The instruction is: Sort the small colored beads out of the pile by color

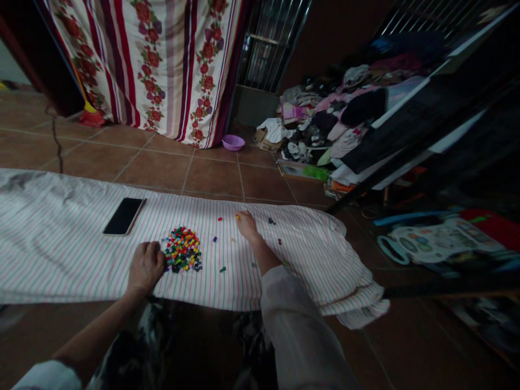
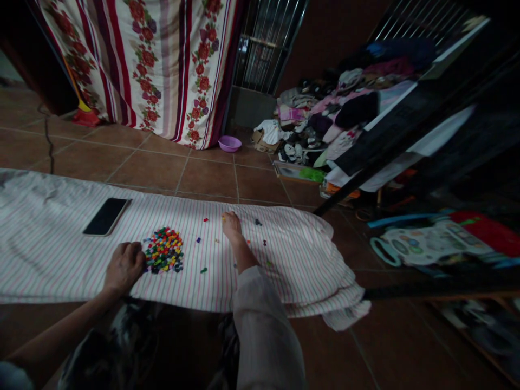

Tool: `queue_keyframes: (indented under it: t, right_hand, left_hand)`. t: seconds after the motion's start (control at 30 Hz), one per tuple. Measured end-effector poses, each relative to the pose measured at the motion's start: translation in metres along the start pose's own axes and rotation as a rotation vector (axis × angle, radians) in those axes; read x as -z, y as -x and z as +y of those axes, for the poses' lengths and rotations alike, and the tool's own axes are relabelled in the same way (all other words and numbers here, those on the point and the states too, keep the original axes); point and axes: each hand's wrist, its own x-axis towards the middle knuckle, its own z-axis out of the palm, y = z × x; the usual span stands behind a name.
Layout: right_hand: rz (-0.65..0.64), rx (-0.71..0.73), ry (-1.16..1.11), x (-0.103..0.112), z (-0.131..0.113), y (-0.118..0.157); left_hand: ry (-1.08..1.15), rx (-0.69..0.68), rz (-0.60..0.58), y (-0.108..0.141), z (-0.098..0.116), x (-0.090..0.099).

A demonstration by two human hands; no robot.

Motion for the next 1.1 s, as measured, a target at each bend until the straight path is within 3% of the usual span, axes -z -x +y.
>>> queue_keyframes:
  t: [0.2, 0.3, 0.47, 0.63, 1.0, 1.1]
  right_hand:
    - [0.029, -0.011, -0.017, 0.012, -0.003, 0.007]
    - [0.033, 0.073, -0.036, 0.013, -0.016, 0.007]
    - [-0.061, 0.228, -0.068, -0.003, -0.043, 0.003]
    - [-0.094, 0.192, -0.045, -0.018, -0.053, -0.004]
    - [-0.045, 0.098, -0.057, -0.019, -0.060, -0.009]
    - [-0.033, 0.110, -0.067, -0.012, -0.060, -0.004]
  left_hand:
    - [-0.169, -0.116, -0.045, 0.000, -0.001, 0.001]
    - [-0.264, -0.202, -0.051, 0.002, -0.003, 0.001]
    - [-0.290, -0.225, -0.026, 0.002, -0.002, 0.002]
    - [-0.304, -0.244, -0.031, 0.002, -0.001, 0.003]
    - [-0.203, -0.177, -0.038, 0.002, 0.000, 0.002]
    - [-0.124, -0.087, -0.048, 0.001, 0.002, 0.003]
